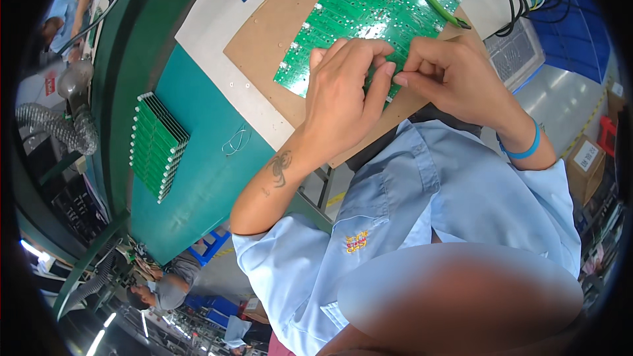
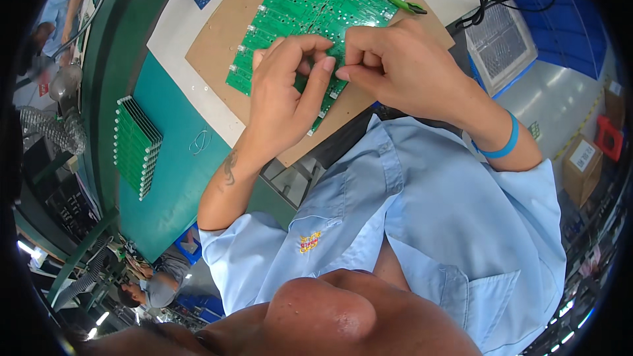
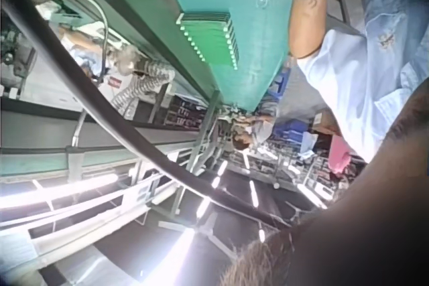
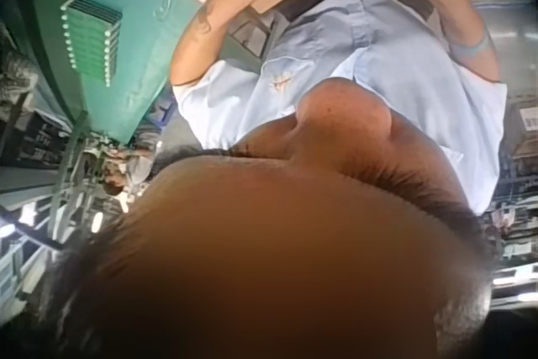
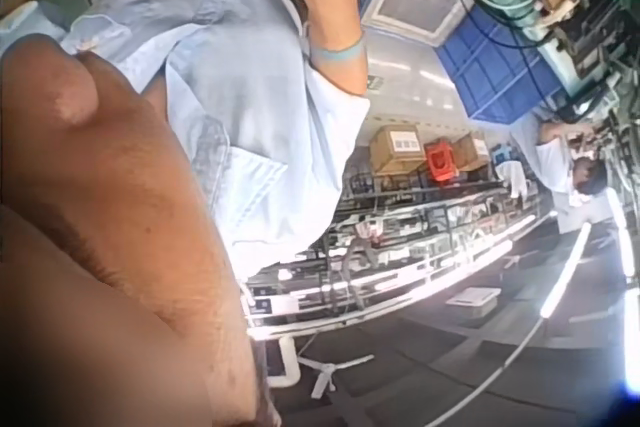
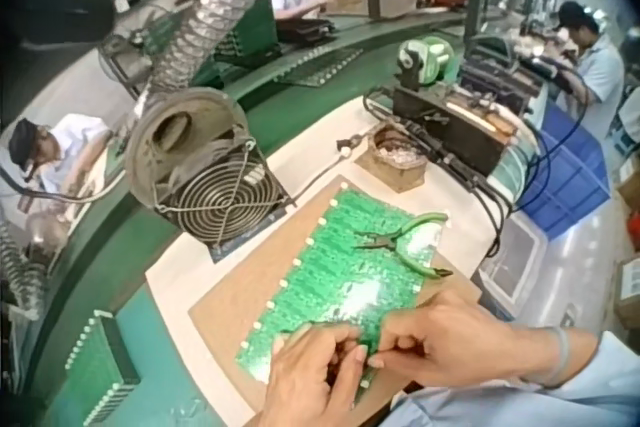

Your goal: Trimming component leads on printed circuit boards at an assembly line.

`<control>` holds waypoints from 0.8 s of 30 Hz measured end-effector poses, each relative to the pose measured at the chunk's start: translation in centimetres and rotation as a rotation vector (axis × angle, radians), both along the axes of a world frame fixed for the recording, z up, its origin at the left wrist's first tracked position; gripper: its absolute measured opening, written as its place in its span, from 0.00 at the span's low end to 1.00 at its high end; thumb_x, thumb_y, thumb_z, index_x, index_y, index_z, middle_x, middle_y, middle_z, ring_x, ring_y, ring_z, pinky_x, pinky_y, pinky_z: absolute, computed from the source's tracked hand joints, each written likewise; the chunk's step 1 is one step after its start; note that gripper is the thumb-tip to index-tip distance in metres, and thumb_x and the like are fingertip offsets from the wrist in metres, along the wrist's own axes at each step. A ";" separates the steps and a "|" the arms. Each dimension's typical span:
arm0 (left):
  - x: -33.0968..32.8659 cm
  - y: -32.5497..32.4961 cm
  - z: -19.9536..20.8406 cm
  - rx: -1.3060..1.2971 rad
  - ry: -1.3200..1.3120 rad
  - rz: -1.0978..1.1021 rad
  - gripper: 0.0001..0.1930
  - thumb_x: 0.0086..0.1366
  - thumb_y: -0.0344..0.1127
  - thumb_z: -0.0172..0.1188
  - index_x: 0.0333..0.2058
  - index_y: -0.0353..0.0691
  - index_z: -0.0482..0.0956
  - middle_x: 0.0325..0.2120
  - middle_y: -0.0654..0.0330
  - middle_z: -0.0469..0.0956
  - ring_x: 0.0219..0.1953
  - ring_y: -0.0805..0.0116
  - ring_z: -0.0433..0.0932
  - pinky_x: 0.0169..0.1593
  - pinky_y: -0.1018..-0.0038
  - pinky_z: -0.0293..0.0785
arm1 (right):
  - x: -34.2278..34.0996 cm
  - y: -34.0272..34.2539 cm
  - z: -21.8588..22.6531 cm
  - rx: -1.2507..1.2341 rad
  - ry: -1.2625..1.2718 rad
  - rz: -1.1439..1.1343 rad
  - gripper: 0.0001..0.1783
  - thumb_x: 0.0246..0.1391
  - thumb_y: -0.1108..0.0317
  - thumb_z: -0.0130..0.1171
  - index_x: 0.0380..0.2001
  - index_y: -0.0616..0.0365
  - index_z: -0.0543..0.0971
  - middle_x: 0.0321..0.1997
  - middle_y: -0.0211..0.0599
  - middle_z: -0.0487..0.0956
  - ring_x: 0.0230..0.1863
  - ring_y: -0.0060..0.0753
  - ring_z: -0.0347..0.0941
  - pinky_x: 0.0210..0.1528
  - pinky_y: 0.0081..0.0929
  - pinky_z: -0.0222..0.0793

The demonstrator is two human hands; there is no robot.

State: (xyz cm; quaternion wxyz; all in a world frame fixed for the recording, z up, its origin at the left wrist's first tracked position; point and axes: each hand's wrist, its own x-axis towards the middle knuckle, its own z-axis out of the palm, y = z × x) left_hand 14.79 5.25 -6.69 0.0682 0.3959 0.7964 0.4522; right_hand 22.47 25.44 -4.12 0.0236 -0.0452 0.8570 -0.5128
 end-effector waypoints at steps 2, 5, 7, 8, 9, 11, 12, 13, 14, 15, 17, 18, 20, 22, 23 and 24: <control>0.0 0.0 -0.2 -0.002 -0.009 0.001 0.08 0.64 0.28 0.64 0.43 0.42 0.81 0.31 0.66 0.80 0.35 0.68 0.74 0.47 0.70 0.61 | -0.1 0.1 0.0 0.008 -0.035 0.015 0.10 0.58 0.80 0.68 0.26 0.57 0.78 0.14 0.22 0.66 0.16 0.19 0.55 0.21 0.21 0.48; 0.0 0.0 -0.3 -0.001 -0.018 0.004 0.08 0.64 0.28 0.63 0.42 0.42 0.81 0.31 0.66 0.80 0.35 0.67 0.75 0.47 0.70 0.61 | -0.4 0.3 0.2 0.019 -0.069 0.032 0.10 0.58 0.80 0.68 0.26 0.57 0.77 0.14 0.22 0.66 0.16 0.18 0.54 0.21 0.21 0.47; 0.0 0.0 -0.4 0.004 -0.008 0.005 0.08 0.65 0.28 0.63 0.42 0.42 0.81 0.31 0.66 0.80 0.35 0.67 0.75 0.47 0.69 0.61 | -0.6 0.3 0.4 0.035 -0.103 0.030 0.11 0.56 0.79 0.69 0.25 0.56 0.76 0.14 0.23 0.67 0.15 0.21 0.56 0.20 0.23 0.49; 0.0 0.0 -0.5 0.006 -0.004 0.005 0.08 0.65 0.28 0.63 0.42 0.43 0.81 0.31 0.66 0.80 0.36 0.67 0.75 0.47 0.69 0.61 | -0.7 0.3 0.5 0.043 -0.119 0.028 0.12 0.55 0.78 0.69 0.24 0.56 0.76 0.14 0.24 0.68 0.15 0.22 0.57 0.20 0.24 0.50; 0.0 -0.1 -0.5 0.009 0.001 0.005 0.07 0.65 0.28 0.63 0.42 0.43 0.81 0.31 0.66 0.80 0.36 0.67 0.75 0.47 0.69 0.61 | -0.8 0.3 0.5 0.051 -0.136 0.026 0.13 0.54 0.78 0.70 0.23 0.56 0.75 0.13 0.24 0.69 0.15 0.23 0.58 0.20 0.25 0.51; 0.1 0.0 -0.6 0.017 0.004 0.012 0.07 0.65 0.28 0.63 0.42 0.43 0.81 0.31 0.66 0.80 0.36 0.67 0.75 0.47 0.69 0.61 | -0.8 0.4 0.5 0.060 -0.144 0.030 0.13 0.54 0.77 0.70 0.23 0.55 0.75 0.13 0.24 0.69 0.15 0.23 0.58 0.20 0.25 0.51; 0.1 0.0 -0.6 0.022 0.008 0.015 0.07 0.65 0.29 0.63 0.42 0.43 0.81 0.31 0.66 0.80 0.36 0.67 0.75 0.47 0.69 0.61 | -0.9 0.4 0.4 0.066 -0.152 0.031 0.12 0.54 0.77 0.70 0.24 0.55 0.75 0.13 0.24 0.68 0.15 0.23 0.58 0.20 0.25 0.51; 0.1 0.0 -0.7 0.028 0.011 0.019 0.07 0.65 0.29 0.63 0.42 0.43 0.81 0.31 0.66 0.80 0.36 0.67 0.75 0.47 0.69 0.61 | -0.9 0.4 0.4 0.073 -0.161 0.031 0.12 0.55 0.77 0.70 0.24 0.55 0.75 0.13 0.24 0.68 0.15 0.23 0.57 0.20 0.25 0.51; 0.1 0.0 -0.7 0.033 0.014 0.022 0.07 0.65 0.29 0.63 0.42 0.43 0.81 0.31 0.66 0.80 0.35 0.67 0.75 0.47 0.69 0.61 | -0.9 0.4 0.3 0.078 -0.170 0.032 0.12 0.55 0.77 0.70 0.24 0.55 0.75 0.13 0.24 0.68 0.15 0.22 0.57 0.20 0.25 0.50; 0.2 0.0 -0.8 0.033 0.010 0.026 0.07 0.65 0.29 0.63 0.42 0.43 0.81 0.31 0.66 0.80 0.35 0.67 0.75 0.47 0.69 0.61 | -0.9 0.3 0.3 0.079 -0.174 0.036 0.12 0.55 0.77 0.70 0.24 0.55 0.75 0.13 0.24 0.68 0.15 0.22 0.57 0.20 0.25 0.50; 0.1 0.0 -0.8 0.029 0.028 0.025 0.06 0.65 0.29 0.63 0.41 0.43 0.80 0.31 0.66 0.80 0.35 0.67 0.75 0.47 0.69 0.61 | -1.1 0.3 0.5 0.084 -0.215 0.041 0.12 0.57 0.78 0.69 0.24 0.55 0.76 0.14 0.22 0.67 0.16 0.19 0.55 0.21 0.22 0.49; 0.1 0.0 -0.8 0.026 0.036 0.024 0.06 0.65 0.29 0.63 0.41 0.43 0.80 0.31 0.66 0.80 0.35 0.67 0.75 0.47 0.69 0.61 | -1.1 0.3 0.6 0.086 -0.237 0.043 0.12 0.59 0.78 0.68 0.25 0.55 0.76 0.15 0.21 0.66 0.17 0.18 0.54 0.21 0.21 0.48; 0.0 0.0 -0.9 0.020 0.039 0.032 0.06 0.65 0.29 0.63 0.40 0.43 0.80 0.31 0.66 0.80 0.35 0.67 0.75 0.47 0.69 0.61 | -1.3 0.2 0.6 0.086 -0.263 0.056 0.12 0.60 0.79 0.67 0.25 0.55 0.76 0.15 0.20 0.66 0.17 0.16 0.53 0.21 0.20 0.47; 0.0 0.0 -1.1 0.028 0.049 0.038 0.05 0.65 0.29 0.63 0.40 0.43 0.80 0.31 0.66 0.80 0.35 0.66 0.75 0.47 0.69 0.61 | -1.4 0.5 0.4 0.092 -0.273 0.071 0.12 0.61 0.78 0.67 0.25 0.55 0.76 0.16 0.20 0.66 0.18 0.15 0.54 0.22 0.19 0.47; 0.0 0.0 -1.2 0.032 0.055 0.042 0.05 0.65 0.29 0.63 0.39 0.43 0.80 0.31 0.66 0.80 0.35 0.66 0.75 0.47 0.69 0.61 | -1.4 0.6 0.3 0.096 -0.278 0.079 0.12 0.61 0.78 0.66 0.26 0.55 0.76 0.16 0.20 0.66 0.18 0.15 0.54 0.22 0.19 0.47; 0.0 0.0 -1.3 0.036 0.061 0.045 0.05 0.65 0.29 0.63 0.39 0.43 0.80 0.30 0.66 0.80 0.35 0.66 0.75 0.46 0.69 0.61 | -1.4 0.6 0.1 0.100 -0.282 0.086 0.12 0.62 0.78 0.66 0.26 0.55 0.76 0.17 0.20 0.67 0.18 0.15 0.54 0.22 0.19 0.47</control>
